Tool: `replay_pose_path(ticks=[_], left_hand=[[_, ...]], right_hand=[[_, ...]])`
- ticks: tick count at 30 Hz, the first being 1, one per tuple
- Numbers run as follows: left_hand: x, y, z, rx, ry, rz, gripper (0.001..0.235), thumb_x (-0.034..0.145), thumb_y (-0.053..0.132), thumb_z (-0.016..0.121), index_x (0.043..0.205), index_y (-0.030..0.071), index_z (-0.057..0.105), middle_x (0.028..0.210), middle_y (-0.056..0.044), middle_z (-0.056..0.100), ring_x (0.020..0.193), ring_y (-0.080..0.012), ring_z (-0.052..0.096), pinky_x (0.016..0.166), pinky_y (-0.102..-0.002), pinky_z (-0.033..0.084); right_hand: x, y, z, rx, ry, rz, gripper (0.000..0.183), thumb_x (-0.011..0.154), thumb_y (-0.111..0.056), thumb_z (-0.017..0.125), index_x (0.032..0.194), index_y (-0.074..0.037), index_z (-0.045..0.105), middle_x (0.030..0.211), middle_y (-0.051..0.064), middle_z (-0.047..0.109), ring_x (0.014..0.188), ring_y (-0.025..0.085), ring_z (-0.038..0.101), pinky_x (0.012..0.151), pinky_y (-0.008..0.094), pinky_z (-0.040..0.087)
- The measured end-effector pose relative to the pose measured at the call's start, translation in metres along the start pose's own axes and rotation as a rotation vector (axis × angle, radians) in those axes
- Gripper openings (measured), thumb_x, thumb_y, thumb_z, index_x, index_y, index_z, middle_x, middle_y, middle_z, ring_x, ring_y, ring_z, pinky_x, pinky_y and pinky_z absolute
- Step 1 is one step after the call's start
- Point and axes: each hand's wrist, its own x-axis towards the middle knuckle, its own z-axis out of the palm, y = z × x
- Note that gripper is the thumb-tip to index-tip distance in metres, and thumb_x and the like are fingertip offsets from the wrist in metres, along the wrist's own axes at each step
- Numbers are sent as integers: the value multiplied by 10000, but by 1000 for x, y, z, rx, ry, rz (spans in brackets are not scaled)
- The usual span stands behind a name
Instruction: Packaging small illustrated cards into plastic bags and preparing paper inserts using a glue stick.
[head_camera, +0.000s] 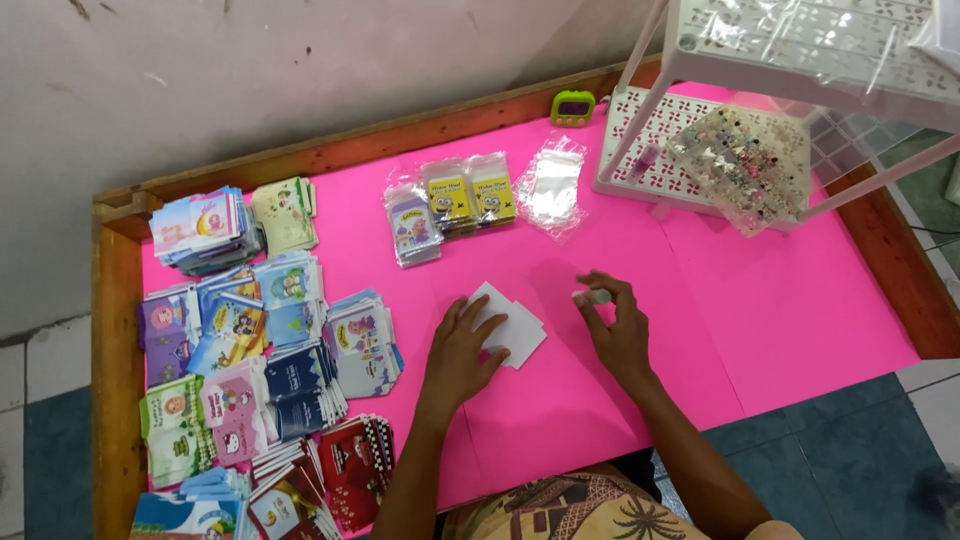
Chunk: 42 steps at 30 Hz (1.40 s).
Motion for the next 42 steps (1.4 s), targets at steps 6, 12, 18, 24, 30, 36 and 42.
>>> replay_pose_path(ticks=[6, 12, 18, 24, 30, 36, 42], left_hand=[[1, -8, 1, -129, -77, -32, 517, 907, 310, 674, 1416, 241, 614, 1563, -105, 439, 1490, -461, 255, 1189, -633, 260], [-2, -5, -5, -189, -108, -69, 572, 866, 275, 680, 1429, 230, 592, 1597, -117, 403, 1507, -467, 217, 1209, -646, 214], [-2, -8, -2, -168, -102, -55, 612, 851, 279, 696, 1448, 239, 570, 1598, -117, 395, 1505, -467, 221, 1213, -641, 209], [-1, -8, -2, -170, -118, -61, 616, 843, 288, 673, 1448, 232, 570, 1605, -113, 385, 1509, -460, 207, 1217, -635, 197], [-2, -9, 0, -153, -122, -64, 636, 838, 305, 667, 1460, 235, 552, 1610, -114, 376, 1514, -453, 204, 1216, -634, 196], [-1, -11, 4, -180, -120, -62, 748, 843, 315, 680, 1532, 143, 443, 1622, -126, 357, 1521, -437, 176, 1225, -624, 184], [-2, -14, 6, -166, -95, -31, 753, 854, 294, 685, 1539, 116, 428, 1615, -134, 363, 1516, -436, 181, 1217, -629, 194]], right_hand=[[-21, 8, 4, -44, -212, 136, 306, 818, -272, 866, 1054, -113, 752, 1000, 128, 785, 1083, 348, 719, 992, 483, 532], [-40, -9, 28, 7, -294, 146, 336, 833, -335, 850, 1040, -125, 687, 886, 143, 757, 793, 281, 722, 657, 392, 569], [-45, -25, 44, -59, -350, -115, 204, 811, -186, 849, 981, -132, 750, 802, 98, 718, 663, 249, 696, 552, 346, 581], [-27, 5, 34, -122, -266, -168, 237, 837, -202, 817, 1030, -105, 719, 816, 135, 650, 670, 303, 661, 581, 415, 564], [-28, 9, 35, -123, -240, -182, 245, 869, -214, 794, 1071, -111, 700, 794, 124, 617, 662, 297, 649, 592, 422, 559], [-42, 5, 46, -105, -401, -249, 191, 891, -199, 758, 1059, -120, 713, 798, 103, 652, 683, 278, 685, 624, 394, 589], [-8, 31, 36, -255, -254, -264, 185, 926, -242, 741, 1062, -125, 696, 817, 75, 636, 710, 254, 685, 641, 376, 584]])
